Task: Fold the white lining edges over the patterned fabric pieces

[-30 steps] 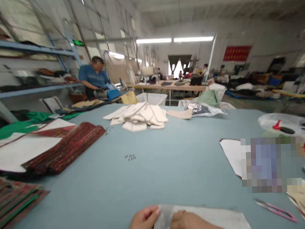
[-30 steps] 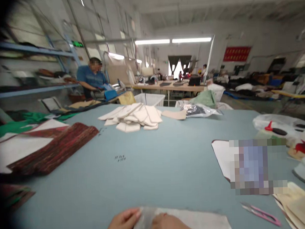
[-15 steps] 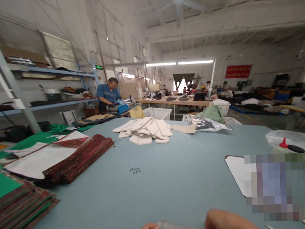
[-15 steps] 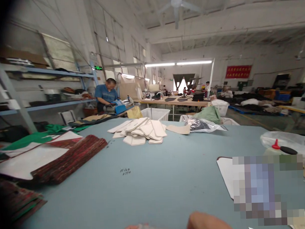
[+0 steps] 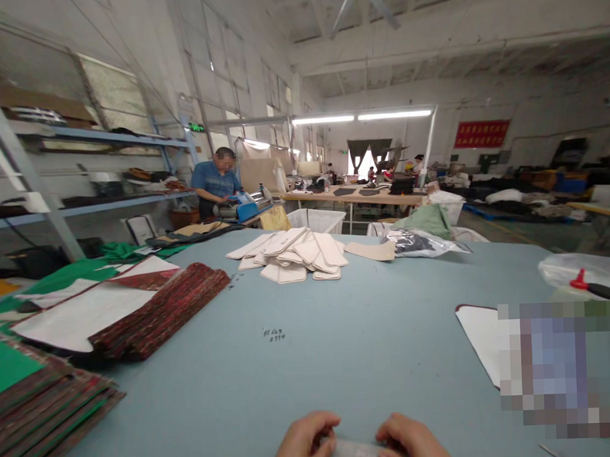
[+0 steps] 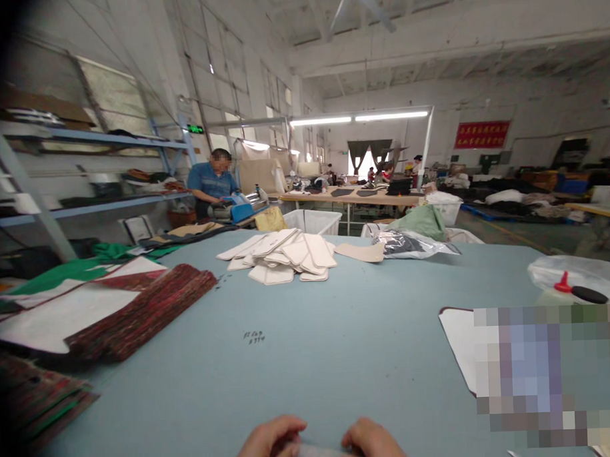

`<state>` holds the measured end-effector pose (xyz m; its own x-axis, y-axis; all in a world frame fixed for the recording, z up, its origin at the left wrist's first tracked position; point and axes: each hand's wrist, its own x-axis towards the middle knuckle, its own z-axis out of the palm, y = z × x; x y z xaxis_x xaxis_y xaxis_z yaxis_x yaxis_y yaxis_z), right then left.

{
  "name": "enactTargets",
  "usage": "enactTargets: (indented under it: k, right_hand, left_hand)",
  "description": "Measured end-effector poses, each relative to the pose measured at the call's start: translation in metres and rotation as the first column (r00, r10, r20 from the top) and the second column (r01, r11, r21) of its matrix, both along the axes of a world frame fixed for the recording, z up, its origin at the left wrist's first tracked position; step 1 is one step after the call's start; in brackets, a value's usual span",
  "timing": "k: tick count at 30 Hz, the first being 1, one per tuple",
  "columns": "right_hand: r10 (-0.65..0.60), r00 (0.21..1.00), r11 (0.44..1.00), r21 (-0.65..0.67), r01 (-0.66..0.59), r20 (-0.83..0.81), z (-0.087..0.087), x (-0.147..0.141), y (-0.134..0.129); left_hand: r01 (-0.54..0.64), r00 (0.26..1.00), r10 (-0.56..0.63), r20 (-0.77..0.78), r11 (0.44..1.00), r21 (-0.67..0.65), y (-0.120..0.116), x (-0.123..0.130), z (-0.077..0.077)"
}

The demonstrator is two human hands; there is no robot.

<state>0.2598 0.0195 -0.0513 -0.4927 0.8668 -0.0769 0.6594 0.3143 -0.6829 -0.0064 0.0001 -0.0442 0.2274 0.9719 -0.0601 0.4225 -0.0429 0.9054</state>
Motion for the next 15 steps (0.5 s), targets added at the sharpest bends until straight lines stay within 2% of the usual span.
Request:
enactTargets:
  k: [3,5,8,12,15]
  right_hand:
    - [0.014,0.996,0.995,0.102,-0.004,-0.090,0.002,-0.014,-0.012]
    - [0.017,0.990,0.992,0.128,0.001,-0.139,0.007,-0.010,-0.021]
    - [0.059,0.989,0.977,0.211,-0.029,-0.138,0.009,0.002,-0.026]
    - [0.162,0.987,0.923,0.355,-0.147,-0.011,0.007,0.011,-0.029]
    - [0.212,0.962,0.870,0.415,-0.265,0.171,0.014,0.007,-0.032]
  left_hand:
    - [0.108,0.975,-0.074,-0.211,0.982,0.155,-0.004,0.000,0.013]
    - [0.163,0.966,-0.111,-0.233,0.963,0.217,-0.007,-0.001,0.016]
    - [0.205,0.960,-0.131,-0.249,0.932,0.299,-0.009,-0.004,0.009]
    - [0.312,0.917,-0.153,-0.369,0.852,0.421,-0.008,-0.010,-0.002]
    - [0.493,0.798,-0.187,-0.572,0.749,0.443,-0.007,-0.011,0.006]
